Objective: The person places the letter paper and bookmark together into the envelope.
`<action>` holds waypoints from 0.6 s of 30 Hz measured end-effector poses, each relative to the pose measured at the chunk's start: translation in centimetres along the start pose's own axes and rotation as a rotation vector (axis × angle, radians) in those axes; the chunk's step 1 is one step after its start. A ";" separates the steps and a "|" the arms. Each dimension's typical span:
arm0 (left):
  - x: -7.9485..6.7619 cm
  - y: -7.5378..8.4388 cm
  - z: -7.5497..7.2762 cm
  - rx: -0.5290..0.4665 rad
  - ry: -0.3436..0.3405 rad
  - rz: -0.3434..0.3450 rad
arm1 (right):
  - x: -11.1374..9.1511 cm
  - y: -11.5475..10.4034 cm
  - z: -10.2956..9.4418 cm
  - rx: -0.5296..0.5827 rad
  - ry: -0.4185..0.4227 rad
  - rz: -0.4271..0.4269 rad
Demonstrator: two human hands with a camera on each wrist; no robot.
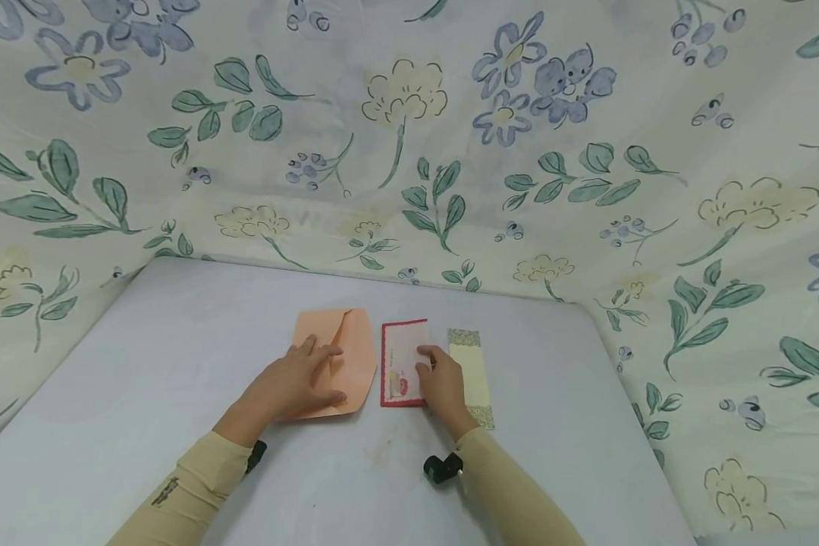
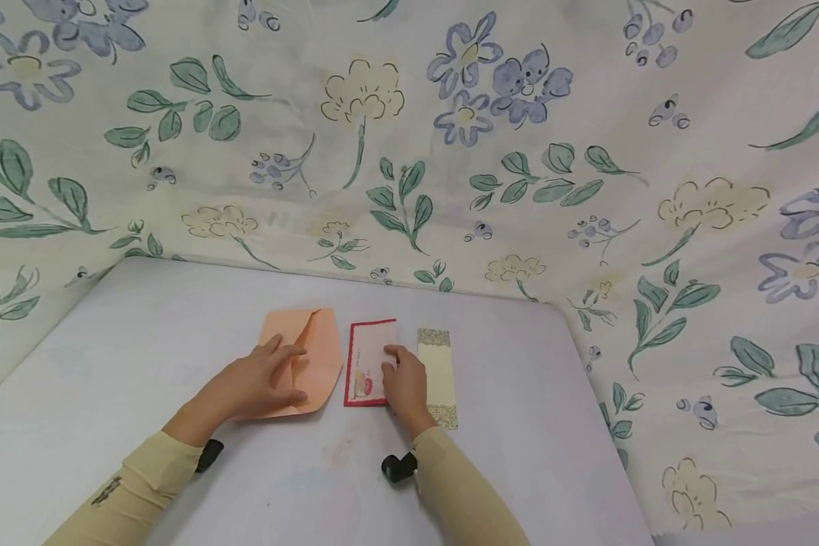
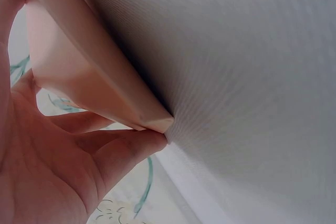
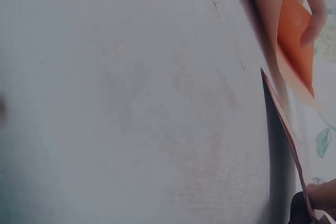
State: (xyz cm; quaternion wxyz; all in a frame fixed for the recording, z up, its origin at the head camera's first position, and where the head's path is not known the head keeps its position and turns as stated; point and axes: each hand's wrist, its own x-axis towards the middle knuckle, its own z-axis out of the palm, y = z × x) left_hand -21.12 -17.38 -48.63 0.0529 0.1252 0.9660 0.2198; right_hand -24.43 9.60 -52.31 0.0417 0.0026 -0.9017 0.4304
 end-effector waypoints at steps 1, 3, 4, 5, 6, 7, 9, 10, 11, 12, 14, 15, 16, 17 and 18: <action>0.0 0.0 0.0 0.000 0.001 0.002 | 0.0 0.0 -0.1 0.012 0.003 0.001; 0.1 0.0 0.0 0.000 0.000 0.003 | 0.1 -0.1 -0.1 0.023 0.011 0.003; 0.1 0.0 0.0 0.000 -0.001 0.003 | 0.1 -0.2 -0.1 0.028 0.015 0.002; 0.1 0.0 0.0 0.000 -0.002 0.003 | 0.1 -0.2 -0.1 0.031 0.019 0.002; 0.1 0.0 0.0 0.000 -0.003 0.003 | 0.1 -0.3 -0.1 0.032 0.025 0.002; 0.1 -0.1 0.1 0.000 -0.004 0.003 | 0.2 -0.3 -0.2 0.033 0.029 0.001; 0.1 -0.1 0.1 -0.003 -0.005 0.003 | 0.2 -0.3 -0.2 0.031 0.038 -0.003; 0.2 -0.1 0.0 -0.004 -0.005 0.003 | 0.2 -0.4 -0.2 0.031 0.042 -0.006; 0.2 -0.1 0.1 -0.006 -0.004 0.003 | 0.2 -0.3 -0.2 0.031 0.045 -0.009; 0.2 -0.1 0.1 -0.007 -0.004 0.004 | 0.2 -0.3 -0.2 0.032 0.048 -0.012; 0.1 -0.1 0.1 -0.005 -0.005 0.005 | 0.2 -0.3 -0.2 0.028 0.053 -0.019; 0.1 -0.2 0.1 -0.005 -0.007 0.004 | 0.3 -0.3 -0.2 0.027 0.057 -0.026; 0.2 -0.2 0.1 -0.005 -0.009 0.002 | 0.3 -0.3 -0.2 0.024 0.061 -0.032; 0.2 -0.2 0.1 -0.002 -0.010 0.003 | 0.3 -0.2 -0.2 0.022 0.065 -0.038; 0.2 -0.2 0.2 -0.001 -0.011 0.003 | 0.3 -0.2 -0.2 0.021 0.068 -0.045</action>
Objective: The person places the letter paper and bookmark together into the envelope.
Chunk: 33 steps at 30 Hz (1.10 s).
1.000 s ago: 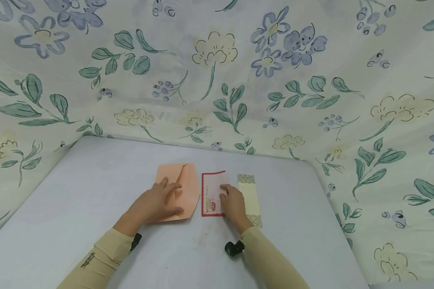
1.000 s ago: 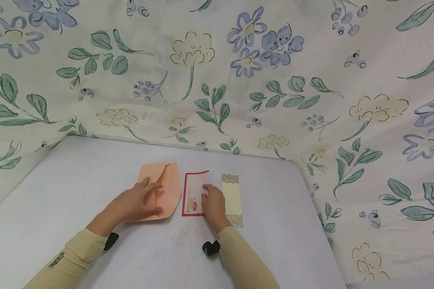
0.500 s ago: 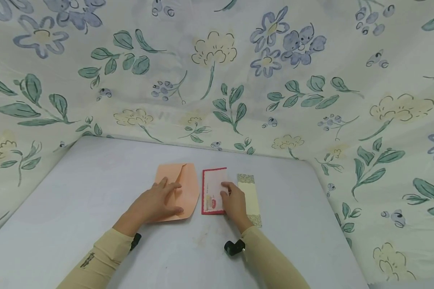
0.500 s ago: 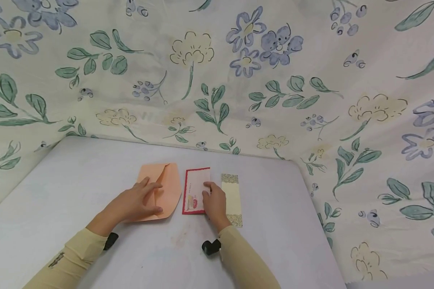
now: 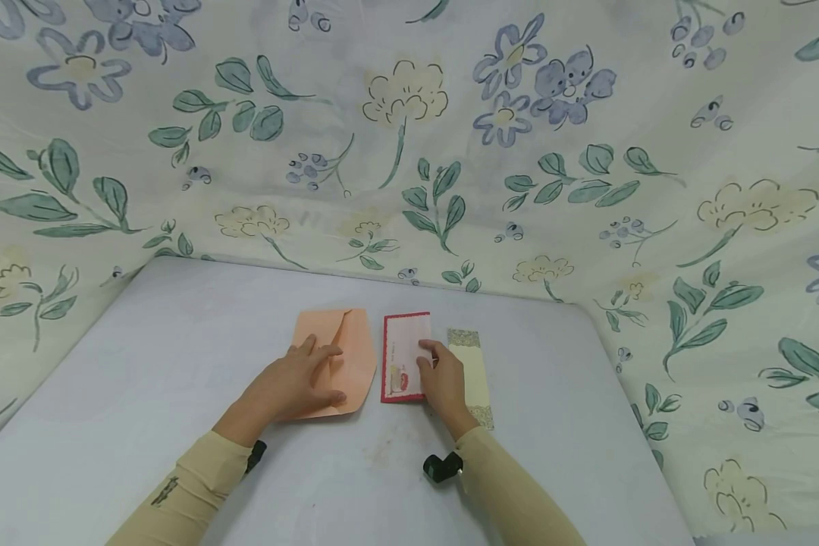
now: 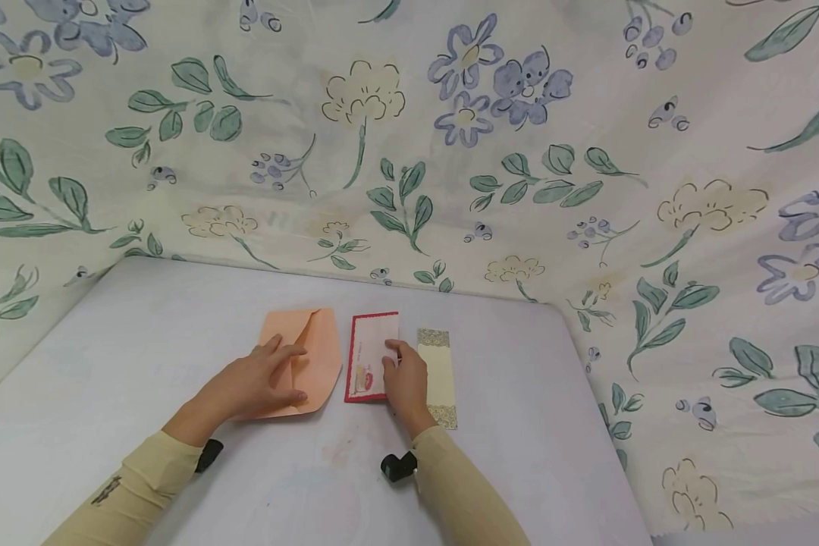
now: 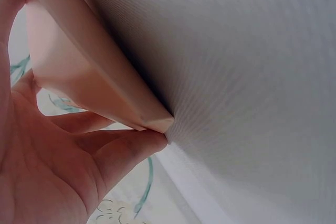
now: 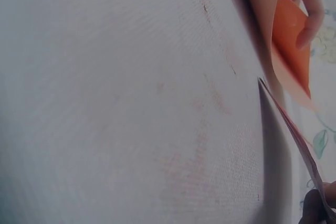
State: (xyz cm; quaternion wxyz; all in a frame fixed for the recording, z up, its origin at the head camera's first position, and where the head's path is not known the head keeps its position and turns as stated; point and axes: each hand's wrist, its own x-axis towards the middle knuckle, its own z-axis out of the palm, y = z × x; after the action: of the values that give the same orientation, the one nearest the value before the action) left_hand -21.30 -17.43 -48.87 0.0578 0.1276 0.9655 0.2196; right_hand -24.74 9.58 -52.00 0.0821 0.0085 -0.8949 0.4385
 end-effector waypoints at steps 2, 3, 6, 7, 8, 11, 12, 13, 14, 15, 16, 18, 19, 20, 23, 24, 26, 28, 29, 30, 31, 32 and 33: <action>0.0 0.0 0.0 0.000 -0.001 -0.004 | 0.0 0.0 0.0 0.000 0.006 -0.008; 0.0 0.0 0.0 0.001 0.000 -0.004 | 0.0 0.0 0.0 0.003 0.008 -0.010; 0.0 -0.1 0.0 0.003 0.003 -0.003 | 0.0 0.0 0.0 0.010 0.007 -0.007; 0.0 -0.1 0.0 0.003 0.003 -0.003 | 0.1 0.0 0.0 0.010 0.007 -0.006; 0.0 0.0 0.0 0.003 0.003 -0.002 | 0.1 0.0 0.0 0.011 0.007 -0.006; 0.0 0.0 -0.1 0.003 0.003 0.001 | 0.0 -0.1 0.0 0.014 0.006 -0.005; -0.1 0.0 -0.1 0.003 0.002 0.000 | 0.0 -0.2 -0.1 0.016 0.006 -0.005; -0.1 0.0 -0.1 0.003 0.001 0.000 | 0.0 -0.3 -0.1 0.019 0.007 -0.006; -0.1 0.0 -0.1 0.002 0.001 -0.002 | 0.0 -0.3 -0.1 0.021 0.007 -0.005; -0.1 0.0 -0.1 0.001 -0.001 -0.003 | 0.0 -0.4 -0.1 0.024 0.006 -0.004; -0.1 0.0 -0.2 0.000 -0.001 -0.005 | 0.0 -0.5 -0.1 0.025 0.005 -0.001; -0.2 0.1 -0.2 -0.002 -0.003 -0.006 | -0.1 -0.6 -0.2 0.033 0.004 0.002; -0.2 0.1 -0.2 -0.002 -0.004 -0.007 | -0.1 -0.7 -0.2 0.037 0.003 0.005; -0.2 0.1 -0.2 -0.004 -0.005 -0.009 | -0.1 -0.8 -0.2 0.039 0.001 0.008; -0.2 0.1 -0.2 0.001 -0.005 -0.010 | -0.2 -1.0 -0.2 0.044 0.003 0.008; -0.2 0.1 -0.2 0.004 -0.005 -0.010 | -0.2 -1.0 -0.2 0.042 0.004 0.007; -0.2 0.1 -0.2 0.009 -0.003 -0.009 | -0.2 -1.1 -0.1 0.039 0.008 0.002; -0.1 0.1 -0.1 0.011 0.000 -0.006 | -0.2 -1.1 -0.1 0.037 0.010 -0.004; -0.1 0.0 -0.1 0.010 0.000 -0.007 | -0.2 -1.1 -0.1 0.037 0.010 -0.007; -0.1 0.0 -0.1 0.010 0.001 -0.007 | -0.3 -1.2 -0.1 0.038 0.008 -0.008; -0.1 0.0 -0.1 0.009 0.001 -0.008 | -0.3 -1.2 -0.1 0.041 0.007 -0.010; -0.1 0.0 -0.1 0.007 0.000 -0.009 | -0.3 -1.2 -0.1 0.043 0.005 -0.011; -0.1 0.0 -0.1 0.006 -0.001 -0.010 | -0.3 -1.3 -0.1 0.045 0.004 -0.012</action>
State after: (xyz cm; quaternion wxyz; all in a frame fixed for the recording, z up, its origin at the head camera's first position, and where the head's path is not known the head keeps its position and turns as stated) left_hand -21.20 -17.52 -48.78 0.0592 0.1230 0.9667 0.2163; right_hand -24.30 8.87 -50.97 0.0862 0.0148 -0.8846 0.4581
